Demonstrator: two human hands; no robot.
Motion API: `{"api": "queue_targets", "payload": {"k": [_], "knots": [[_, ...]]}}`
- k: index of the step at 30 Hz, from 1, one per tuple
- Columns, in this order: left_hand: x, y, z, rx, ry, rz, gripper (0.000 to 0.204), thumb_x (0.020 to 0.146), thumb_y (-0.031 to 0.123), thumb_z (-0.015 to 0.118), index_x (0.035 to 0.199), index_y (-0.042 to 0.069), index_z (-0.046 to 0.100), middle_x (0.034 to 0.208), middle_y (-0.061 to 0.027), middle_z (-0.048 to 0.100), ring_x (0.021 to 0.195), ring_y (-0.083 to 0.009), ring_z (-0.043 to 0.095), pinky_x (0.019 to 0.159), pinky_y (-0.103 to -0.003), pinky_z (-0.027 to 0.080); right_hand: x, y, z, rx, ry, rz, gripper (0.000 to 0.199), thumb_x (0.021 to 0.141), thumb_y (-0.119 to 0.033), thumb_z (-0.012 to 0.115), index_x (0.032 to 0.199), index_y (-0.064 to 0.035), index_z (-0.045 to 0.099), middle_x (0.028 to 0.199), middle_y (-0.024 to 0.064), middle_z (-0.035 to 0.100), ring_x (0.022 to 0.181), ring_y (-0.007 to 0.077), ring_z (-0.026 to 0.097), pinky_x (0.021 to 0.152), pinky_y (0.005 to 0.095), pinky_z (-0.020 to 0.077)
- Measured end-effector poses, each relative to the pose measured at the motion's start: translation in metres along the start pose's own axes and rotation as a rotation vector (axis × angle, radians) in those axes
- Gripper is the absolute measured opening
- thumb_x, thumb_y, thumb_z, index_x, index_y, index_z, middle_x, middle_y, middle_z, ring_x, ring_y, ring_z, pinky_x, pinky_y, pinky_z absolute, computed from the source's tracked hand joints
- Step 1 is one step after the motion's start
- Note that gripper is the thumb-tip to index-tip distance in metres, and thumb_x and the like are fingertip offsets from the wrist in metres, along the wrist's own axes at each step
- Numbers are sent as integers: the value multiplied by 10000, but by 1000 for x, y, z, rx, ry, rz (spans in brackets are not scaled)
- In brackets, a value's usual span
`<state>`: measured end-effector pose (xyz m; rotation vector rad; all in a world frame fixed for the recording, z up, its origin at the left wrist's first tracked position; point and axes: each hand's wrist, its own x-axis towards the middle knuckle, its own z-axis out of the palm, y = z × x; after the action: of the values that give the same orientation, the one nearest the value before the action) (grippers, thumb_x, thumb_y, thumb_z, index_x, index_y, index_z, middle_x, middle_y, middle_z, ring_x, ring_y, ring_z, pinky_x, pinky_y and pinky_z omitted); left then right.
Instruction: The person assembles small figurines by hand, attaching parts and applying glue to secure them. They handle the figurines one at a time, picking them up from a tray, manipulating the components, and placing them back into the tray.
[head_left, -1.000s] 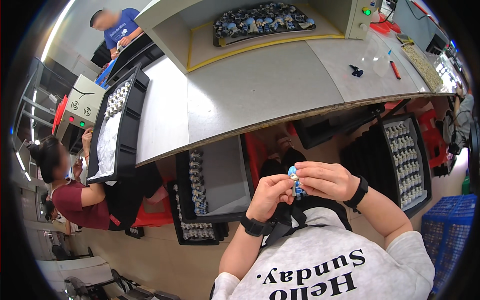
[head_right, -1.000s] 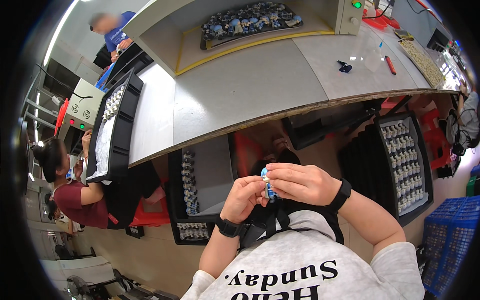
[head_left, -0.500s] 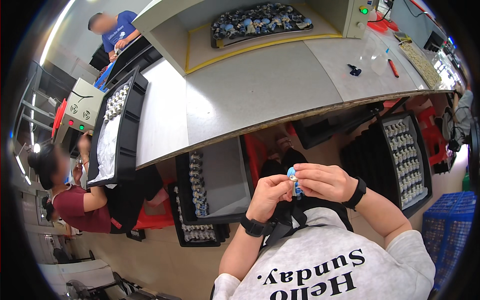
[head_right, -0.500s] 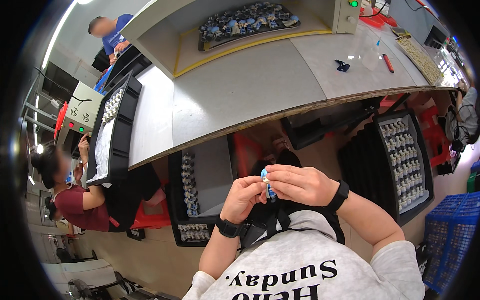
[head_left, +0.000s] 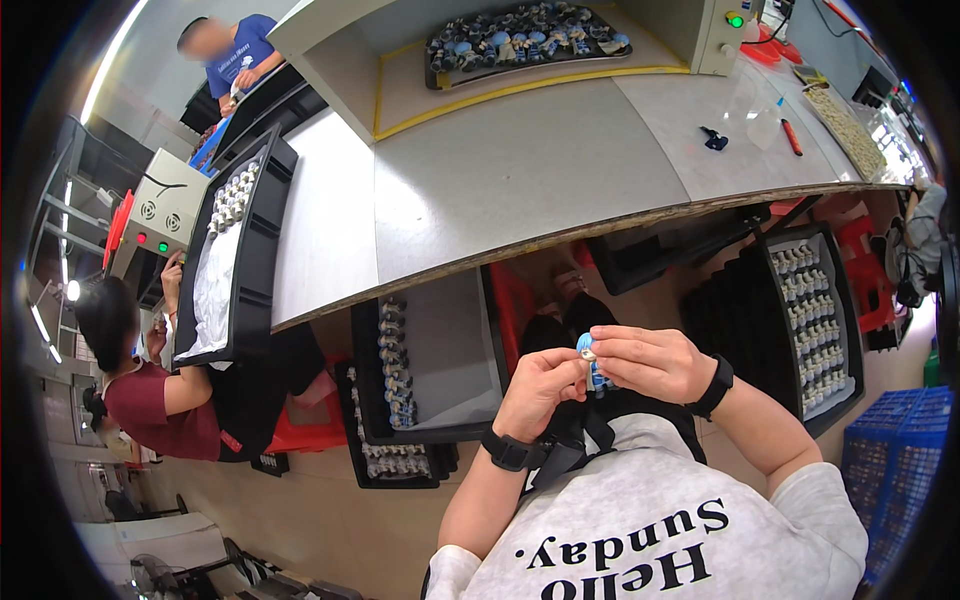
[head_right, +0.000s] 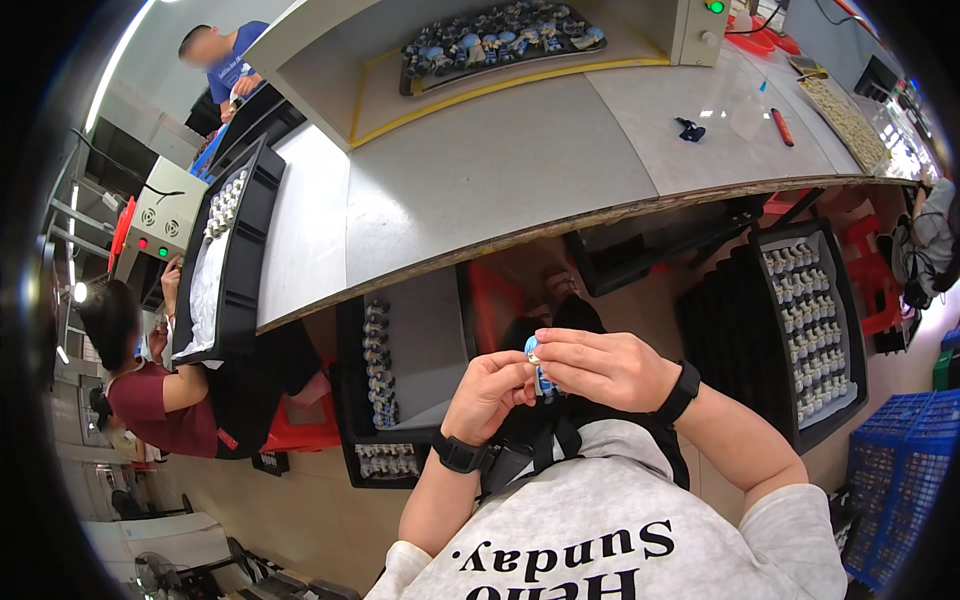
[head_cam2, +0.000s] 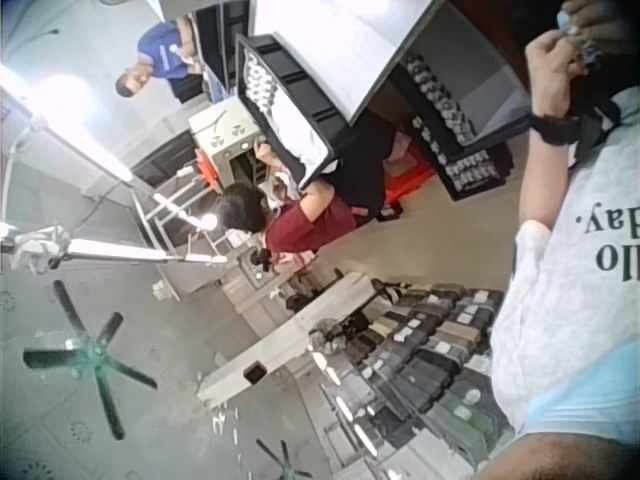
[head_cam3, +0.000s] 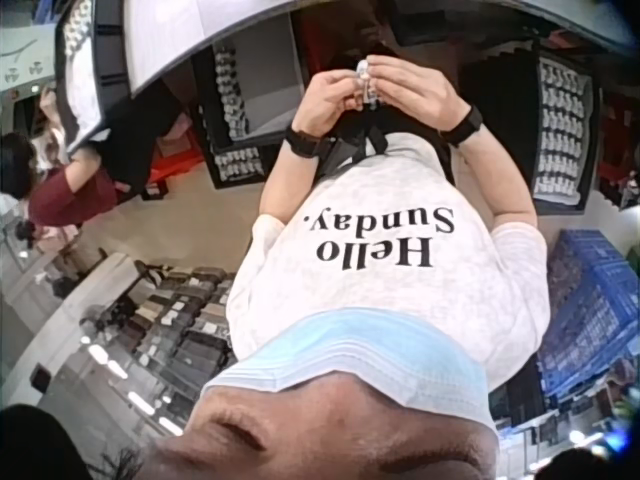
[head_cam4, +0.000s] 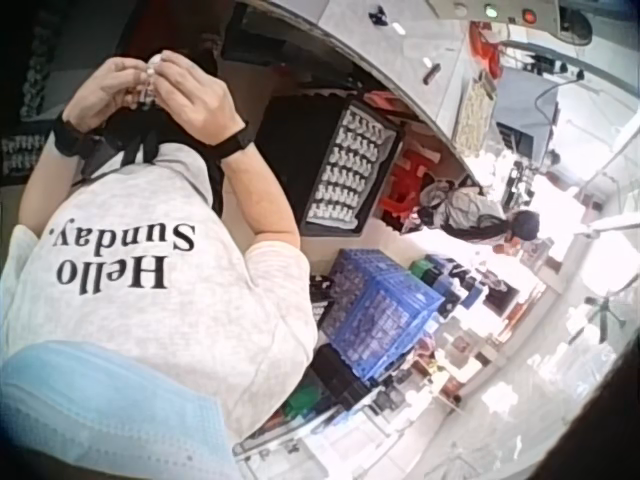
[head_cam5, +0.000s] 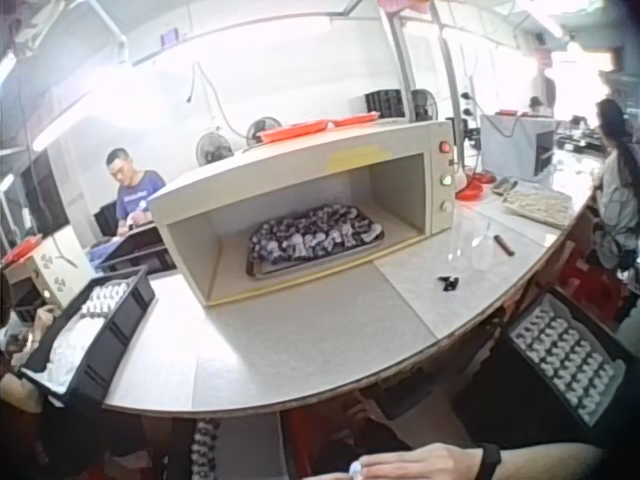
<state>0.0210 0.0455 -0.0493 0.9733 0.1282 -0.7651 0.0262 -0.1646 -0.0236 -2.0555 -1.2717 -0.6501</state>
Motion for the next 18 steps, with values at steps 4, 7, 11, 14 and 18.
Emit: {"api": "queue_targets", "payload": {"k": [4,7,11,14,18], "knots": [[1,-2,0,5,3,13,122,903,83,596,943,-20,647,758,-37,629,656,-100,600,634,-228,512,-1,0,1,-2,3,8,228,730,-36,698,933,42,630,1019,160,643,1017,314,654,725,322,596],[2,-2,1,8,-2,18,121,904,86,599,943,-18,648,758,-35,630,656,-96,599,635,-226,510,-2,1,1,3,13,18,221,735,-36,700,930,40,630,1018,161,645,1013,314,656,734,325,595],[2,-3,2,10,-1,31,117,903,89,609,941,-13,652,760,-32,633,657,-90,599,631,-221,507,-3,1,2,21,27,31,216,741,-39,707,926,41,630,1016,167,648,1008,318,658,748,333,593],[3,-5,1,35,0,44,114,900,85,615,942,-12,656,761,-31,636,656,-87,598,625,-216,505,-3,0,1,28,32,36,215,742,-36,709,925,45,631,1018,173,650,1008,322,658,758,338,591],[3,-5,3,56,8,66,116,899,83,618,949,-13,660,758,-28,636,651,-83,596,617,-211,502,-6,1,3,25,65,52,208,749,-29,711,925,48,633,1024,173,652,995,324,663,766,344,589]]}}
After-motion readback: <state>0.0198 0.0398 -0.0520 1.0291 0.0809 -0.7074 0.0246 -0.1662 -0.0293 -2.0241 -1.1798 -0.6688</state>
